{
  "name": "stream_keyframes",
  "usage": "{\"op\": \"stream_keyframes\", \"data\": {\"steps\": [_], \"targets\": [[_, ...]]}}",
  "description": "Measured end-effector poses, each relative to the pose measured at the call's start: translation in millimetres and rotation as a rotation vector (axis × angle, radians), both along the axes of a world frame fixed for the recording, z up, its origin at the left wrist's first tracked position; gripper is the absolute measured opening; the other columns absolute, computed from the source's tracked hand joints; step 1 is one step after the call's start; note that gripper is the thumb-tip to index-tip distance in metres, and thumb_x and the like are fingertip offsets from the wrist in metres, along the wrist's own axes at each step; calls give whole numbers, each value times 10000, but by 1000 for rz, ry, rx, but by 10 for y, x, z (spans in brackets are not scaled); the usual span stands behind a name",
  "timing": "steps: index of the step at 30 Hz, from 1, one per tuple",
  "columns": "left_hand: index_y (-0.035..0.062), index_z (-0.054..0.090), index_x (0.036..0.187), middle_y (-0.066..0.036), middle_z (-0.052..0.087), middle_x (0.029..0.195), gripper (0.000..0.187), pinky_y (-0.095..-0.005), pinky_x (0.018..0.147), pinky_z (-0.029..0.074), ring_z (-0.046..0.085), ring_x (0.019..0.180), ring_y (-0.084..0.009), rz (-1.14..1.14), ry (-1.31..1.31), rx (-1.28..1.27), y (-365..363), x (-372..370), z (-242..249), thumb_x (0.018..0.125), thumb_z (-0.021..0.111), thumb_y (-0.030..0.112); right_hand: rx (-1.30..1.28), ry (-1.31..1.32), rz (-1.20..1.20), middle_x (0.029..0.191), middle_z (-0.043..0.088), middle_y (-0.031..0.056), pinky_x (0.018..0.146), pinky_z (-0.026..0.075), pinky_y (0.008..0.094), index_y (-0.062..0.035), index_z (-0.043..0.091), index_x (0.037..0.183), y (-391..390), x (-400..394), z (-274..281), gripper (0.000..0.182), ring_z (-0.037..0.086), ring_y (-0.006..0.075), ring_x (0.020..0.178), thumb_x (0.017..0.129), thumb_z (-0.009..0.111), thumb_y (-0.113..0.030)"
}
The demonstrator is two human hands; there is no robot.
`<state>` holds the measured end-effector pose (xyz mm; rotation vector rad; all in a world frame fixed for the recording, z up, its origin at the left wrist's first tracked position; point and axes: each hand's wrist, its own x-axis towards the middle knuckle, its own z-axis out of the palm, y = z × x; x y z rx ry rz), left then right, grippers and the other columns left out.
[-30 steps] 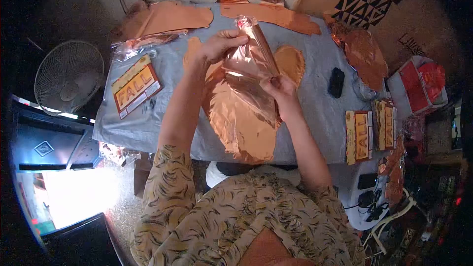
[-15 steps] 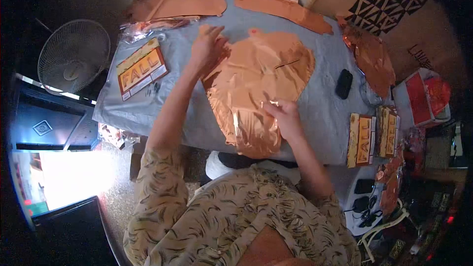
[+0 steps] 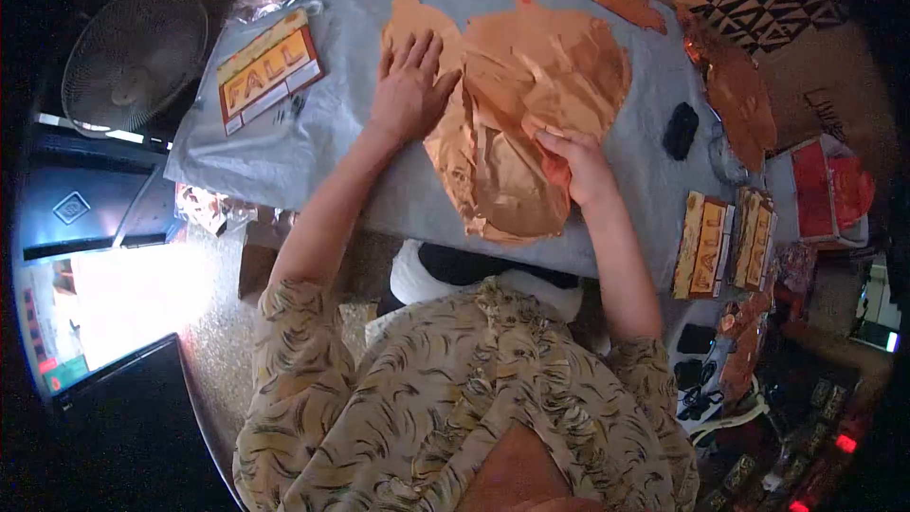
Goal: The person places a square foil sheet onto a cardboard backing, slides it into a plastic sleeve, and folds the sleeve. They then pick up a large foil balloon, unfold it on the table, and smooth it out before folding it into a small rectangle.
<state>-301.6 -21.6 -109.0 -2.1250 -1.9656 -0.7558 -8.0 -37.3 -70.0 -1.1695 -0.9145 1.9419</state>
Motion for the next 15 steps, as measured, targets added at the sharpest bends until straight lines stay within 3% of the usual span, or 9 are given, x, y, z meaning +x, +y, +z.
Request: {"op": "stream_keyframes", "data": {"steps": [1,3,4,7,9,11,15], "targets": [[82,478,1501,-117,415,1604,618,-532,1216,238,376,1480,-309,6,-4,-2,55,-44,5,1013,534,458,-21,11,-22,1080,731,81,862,539,280,34,714,1122,4,24,-18,244,693,165,967,918,729,-98],[85,599,1371,-133,590,1432,492,-571,1118,361,533,1338,-309,-122,-46,-43,189,-139,48,1002,576,410,-40,22,-43,1098,732,99,889,540,296,40,720,1115,71,113,-140,248,695,183,998,904,743,-88],[85,599,1371,-133,590,1432,492,-571,1118,361,533,1338,-309,-121,-48,-44,257,-136,167,1002,576,410,-41,48,-8,1099,735,94,898,545,297,30,712,1136,128,172,-269,259,701,182,1001,916,735,-105],[71,688,1209,-153,719,1159,361,-562,971,477,678,1083,-338,-125,-439,-56,573,-98,317,970,632,336,-67,53,5,1107,739,93,906,554,300,18,702,1163,190,266,-417,274,710,182,1002,928,730,-121],[128,744,1108,-158,735,1106,359,-484,877,554,714,970,-383,-92,-179,3,852,-128,274,922,675,427,-86,32,-10,1113,739,96,906,558,303,16,700,1168,125,192,-301,279,712,182,999,927,732,-120],[138,751,1100,-153,743,1079,360,-491,879,556,717,979,-375,-72,-63,-76,931,-59,477,922,669,440,-11,205,-45,1122,737,96,882,568,294,7,706,1152,-31,-3,15,266,716,171,983,919,744,-117],[162,770,1072,-138,757,1064,373,-488,888,561,723,977,-357,-52,110,-249,811,89,904,921,655,483,-82,69,109,1140,728,97,916,558,280,6,709,1131,163,258,-357,246,705,162,1018,917,746,-111]]}}
